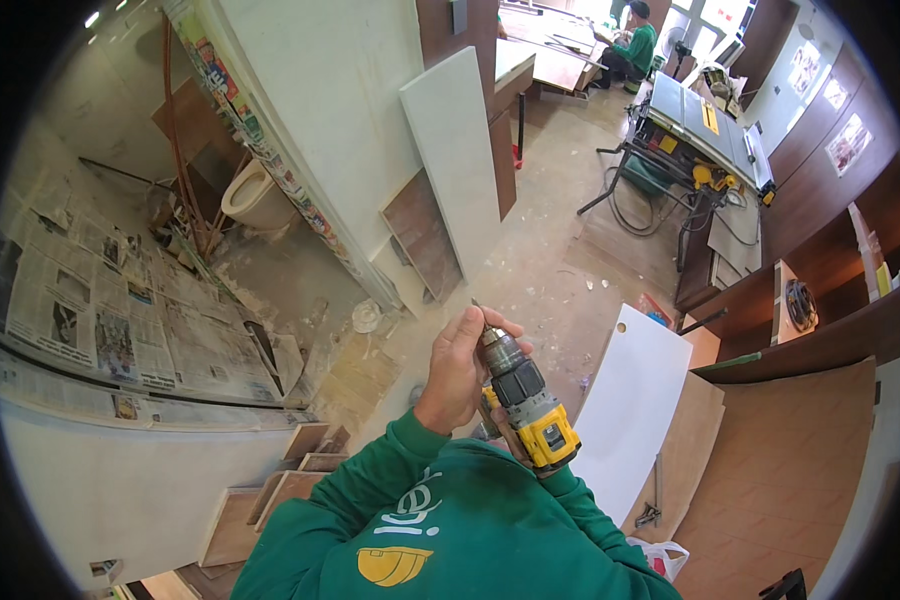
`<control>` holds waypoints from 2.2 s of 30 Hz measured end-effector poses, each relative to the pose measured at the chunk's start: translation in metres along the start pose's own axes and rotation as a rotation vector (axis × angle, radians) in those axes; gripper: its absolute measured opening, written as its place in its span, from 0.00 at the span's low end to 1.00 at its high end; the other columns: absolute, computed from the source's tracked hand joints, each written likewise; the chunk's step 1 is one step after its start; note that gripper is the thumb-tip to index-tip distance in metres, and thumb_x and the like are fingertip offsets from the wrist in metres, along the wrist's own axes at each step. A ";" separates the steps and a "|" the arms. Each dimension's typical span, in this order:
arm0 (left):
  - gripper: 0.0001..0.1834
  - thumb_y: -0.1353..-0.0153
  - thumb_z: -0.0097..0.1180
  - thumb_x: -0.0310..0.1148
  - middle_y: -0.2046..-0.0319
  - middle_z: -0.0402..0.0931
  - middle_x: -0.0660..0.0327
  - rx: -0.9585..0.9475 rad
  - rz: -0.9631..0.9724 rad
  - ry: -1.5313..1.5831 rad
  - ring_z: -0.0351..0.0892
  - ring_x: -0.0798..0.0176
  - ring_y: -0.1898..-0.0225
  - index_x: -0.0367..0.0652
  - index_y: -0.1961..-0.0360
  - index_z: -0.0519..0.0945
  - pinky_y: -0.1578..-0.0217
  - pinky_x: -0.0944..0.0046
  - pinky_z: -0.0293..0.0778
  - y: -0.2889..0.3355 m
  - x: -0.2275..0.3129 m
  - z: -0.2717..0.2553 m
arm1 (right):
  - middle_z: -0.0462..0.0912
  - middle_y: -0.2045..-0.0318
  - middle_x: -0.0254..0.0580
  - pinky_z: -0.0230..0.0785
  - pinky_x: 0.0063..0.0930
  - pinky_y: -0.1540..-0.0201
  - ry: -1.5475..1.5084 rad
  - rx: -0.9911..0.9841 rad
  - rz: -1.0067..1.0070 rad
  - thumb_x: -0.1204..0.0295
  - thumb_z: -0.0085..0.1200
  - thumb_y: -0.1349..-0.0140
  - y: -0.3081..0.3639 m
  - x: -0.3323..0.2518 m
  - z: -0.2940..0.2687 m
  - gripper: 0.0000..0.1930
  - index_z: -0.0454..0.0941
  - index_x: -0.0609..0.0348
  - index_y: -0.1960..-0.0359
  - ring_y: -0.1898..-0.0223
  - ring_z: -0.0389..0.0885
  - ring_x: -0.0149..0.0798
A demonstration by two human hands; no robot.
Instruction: The person marks positions on a white cabinet door using a metal ruler and pencil, then retrieves a drill from a toolbox. They attach metal hinges to the door using the drill and screws, working on a workbench in a construction environment.
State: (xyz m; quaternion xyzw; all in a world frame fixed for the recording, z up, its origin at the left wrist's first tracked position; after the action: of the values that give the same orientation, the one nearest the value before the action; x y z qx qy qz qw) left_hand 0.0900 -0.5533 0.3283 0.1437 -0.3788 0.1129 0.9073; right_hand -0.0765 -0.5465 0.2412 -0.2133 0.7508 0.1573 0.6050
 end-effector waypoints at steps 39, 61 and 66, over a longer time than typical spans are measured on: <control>0.19 0.26 0.58 0.53 0.74 0.72 0.69 0.222 -0.298 0.003 0.78 0.69 0.72 0.53 0.66 0.72 0.64 0.61 0.81 -0.015 -0.037 0.002 | 0.84 0.53 0.38 0.76 0.29 0.48 -0.161 -0.029 -0.133 0.68 0.75 0.42 0.001 0.011 0.004 0.31 0.74 0.55 0.38 0.52 0.83 0.34; 0.19 0.26 0.59 0.46 0.57 0.80 0.56 -0.341 -0.471 -0.213 0.83 0.61 0.58 0.40 0.49 0.78 0.54 0.59 0.82 -0.094 -0.019 -0.015 | 0.87 0.58 0.42 0.79 0.33 0.56 -0.092 0.421 -0.013 0.68 0.68 0.36 0.005 0.005 0.044 0.20 0.80 0.58 0.44 0.59 0.87 0.36; 0.27 0.29 0.63 0.44 0.43 0.76 0.55 -1.287 -0.276 -0.849 0.79 0.62 0.48 0.36 0.38 0.76 0.44 0.58 0.76 -0.103 0.062 0.011 | 0.86 0.64 0.40 0.78 0.39 0.48 0.214 0.245 0.001 0.58 0.69 0.38 0.024 -0.090 0.029 0.18 0.84 0.58 0.54 0.56 0.86 0.44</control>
State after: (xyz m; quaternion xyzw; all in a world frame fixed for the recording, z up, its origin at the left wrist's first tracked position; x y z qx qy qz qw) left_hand 0.1578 -0.6474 0.3624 -0.3338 -0.6630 -0.3073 0.5954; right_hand -0.0480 -0.4998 0.3225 -0.1532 0.8245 0.0414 0.5431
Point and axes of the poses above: each hand's wrist, its own y-axis away from the middle knuckle, its own z-axis out of the palm, x = y × z, the point moved 5 cm from there along -y, towards the middle knuckle
